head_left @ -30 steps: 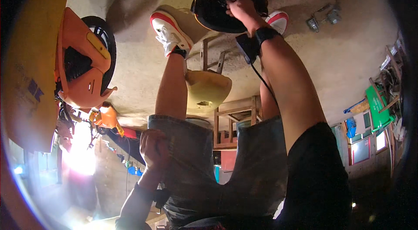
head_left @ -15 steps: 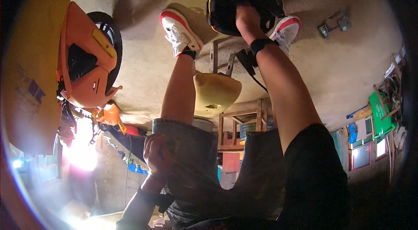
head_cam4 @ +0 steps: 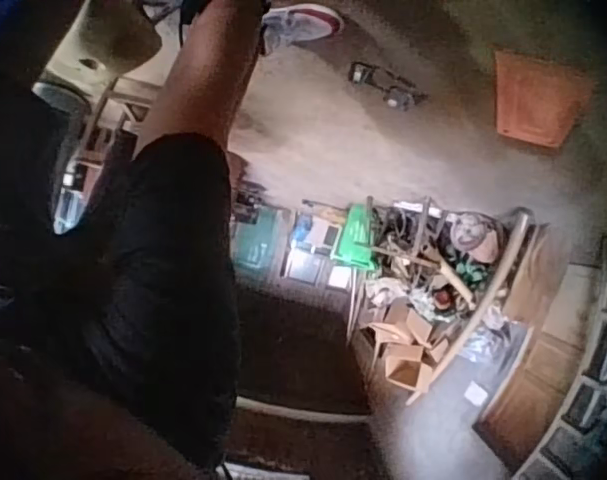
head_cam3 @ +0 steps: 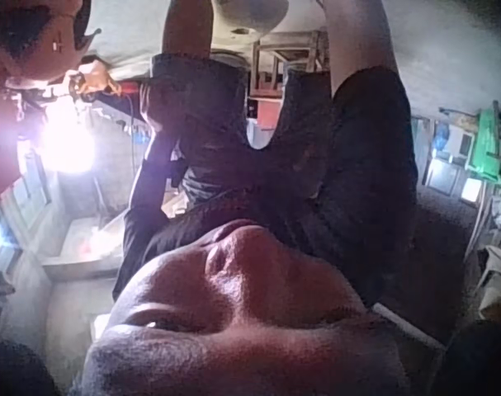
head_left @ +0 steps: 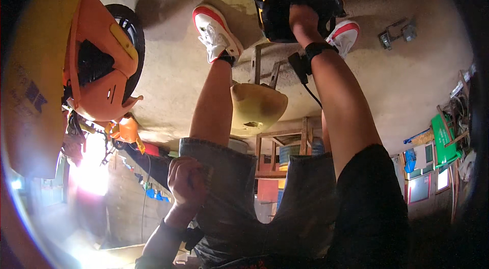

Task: Installing and securing components of an electric motorcycle using a power drill.

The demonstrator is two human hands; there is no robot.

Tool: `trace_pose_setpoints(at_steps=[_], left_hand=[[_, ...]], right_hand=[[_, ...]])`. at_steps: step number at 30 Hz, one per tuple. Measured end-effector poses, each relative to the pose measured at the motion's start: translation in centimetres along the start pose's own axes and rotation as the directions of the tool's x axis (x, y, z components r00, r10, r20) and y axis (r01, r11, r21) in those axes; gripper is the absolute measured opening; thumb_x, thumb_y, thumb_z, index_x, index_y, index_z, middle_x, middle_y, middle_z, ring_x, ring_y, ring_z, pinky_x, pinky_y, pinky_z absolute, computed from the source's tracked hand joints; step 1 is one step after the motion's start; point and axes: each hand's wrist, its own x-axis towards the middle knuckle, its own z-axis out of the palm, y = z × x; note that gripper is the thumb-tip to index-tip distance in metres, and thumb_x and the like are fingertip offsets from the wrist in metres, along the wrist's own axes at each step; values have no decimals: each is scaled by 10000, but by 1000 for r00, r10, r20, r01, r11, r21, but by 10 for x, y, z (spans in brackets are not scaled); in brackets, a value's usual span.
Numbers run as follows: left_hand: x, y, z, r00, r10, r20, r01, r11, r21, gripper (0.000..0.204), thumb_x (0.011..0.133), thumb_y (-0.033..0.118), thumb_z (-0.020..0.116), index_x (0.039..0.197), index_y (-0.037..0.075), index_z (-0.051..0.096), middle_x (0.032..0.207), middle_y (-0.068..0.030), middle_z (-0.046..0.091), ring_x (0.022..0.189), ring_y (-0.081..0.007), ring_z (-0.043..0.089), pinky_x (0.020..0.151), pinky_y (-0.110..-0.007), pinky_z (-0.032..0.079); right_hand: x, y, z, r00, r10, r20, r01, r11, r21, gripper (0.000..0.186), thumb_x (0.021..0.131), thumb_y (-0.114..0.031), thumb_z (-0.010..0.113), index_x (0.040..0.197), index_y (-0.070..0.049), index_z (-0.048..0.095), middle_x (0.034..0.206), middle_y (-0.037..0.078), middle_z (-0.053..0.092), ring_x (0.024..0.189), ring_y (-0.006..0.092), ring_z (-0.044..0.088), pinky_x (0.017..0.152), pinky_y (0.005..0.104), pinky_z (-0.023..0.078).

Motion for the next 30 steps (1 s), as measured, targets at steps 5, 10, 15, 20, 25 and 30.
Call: trace_pose_setpoints(at_steps=[5, 10, 15, 20, 25, 30], left_hand=[[-3, -4, -1, 1000, -1, 1, 1, 1000, -2, 166, 656, -58, 457, 765, 13, 559, 727, -121, 576, 717, -306, 578, 661, -393, 469], [-5, -4, 4, 999, 29, -18, -29, 999, 21, 156, 648, -37, 456, 755, 16, 557, 714, -118, 572, 709, -309, 573, 657, -402, 465], [-1, 8, 1, 1000, -8, -16, 7, 999, -33, 89, 660, -1, 479, 723, 21, 539, 689, -121, 555, 695, -320, 554, 648, -408, 457], [-2, 9, 6, 1000, 17, -13, -17, 1000, -22, 67, 672, 28, 491, 723, 24, 534, 700, -135, 549, 692, -329, 544, 647, -417, 448], [-9, 12, 5, 1000, 14, 10, -14, 999, -37, 53, 684, 41, 499, 721, 27, 532, 712, -149, 545, 685, -348, 534, 649, -426, 443], [-7, 25, 15, 999, -45, 2, 45, 999, -14, 51, 713, 61, 501, 733, 29, 535, 727, -166, 555, 713, -362, 536, 653, -446, 437]], right_hand=[[3, -5, -1, 1000, 10, -23, -8, 996, 90, 151, 739, -107, 580, 818, -24, 679, 895, 205, 640, 861, 356, 631, 732, 439, 513], [6, -4, 17, 977, 51, -209, -9, 980, 198, 133, 712, -124, 575, 764, -40, 664, 826, 194, 635, 843, 364, 615, 728, 424, 502], [-7, -8, 4, 969, 37, -245, 31, 963, 268, 149, 722, -147, 585, 766, -23, 654, 850, 211, 632, 849, 387, 604, 747, 434, 490], [-19, 6, -7, 948, 99, -304, 62, 876, 479, 209, 725, -224, 642, 783, -23, 647, 813, 188, 641, 763, 326, 634, 668, 414, 502], [-65, 2, -64, 978, 155, -136, 49, 466, 884, 241, 736, -254, 689, 792, -27, 629, 734, 117, 645, 655, 220, 637, 603, 348, 496], [-108, 20, -99, 883, 126, -452, 369, 409, 835, 155, 763, -152, 690, 812, -32, 604, 694, 43, 633, 611, 102, 597, 577, 269, 478]])
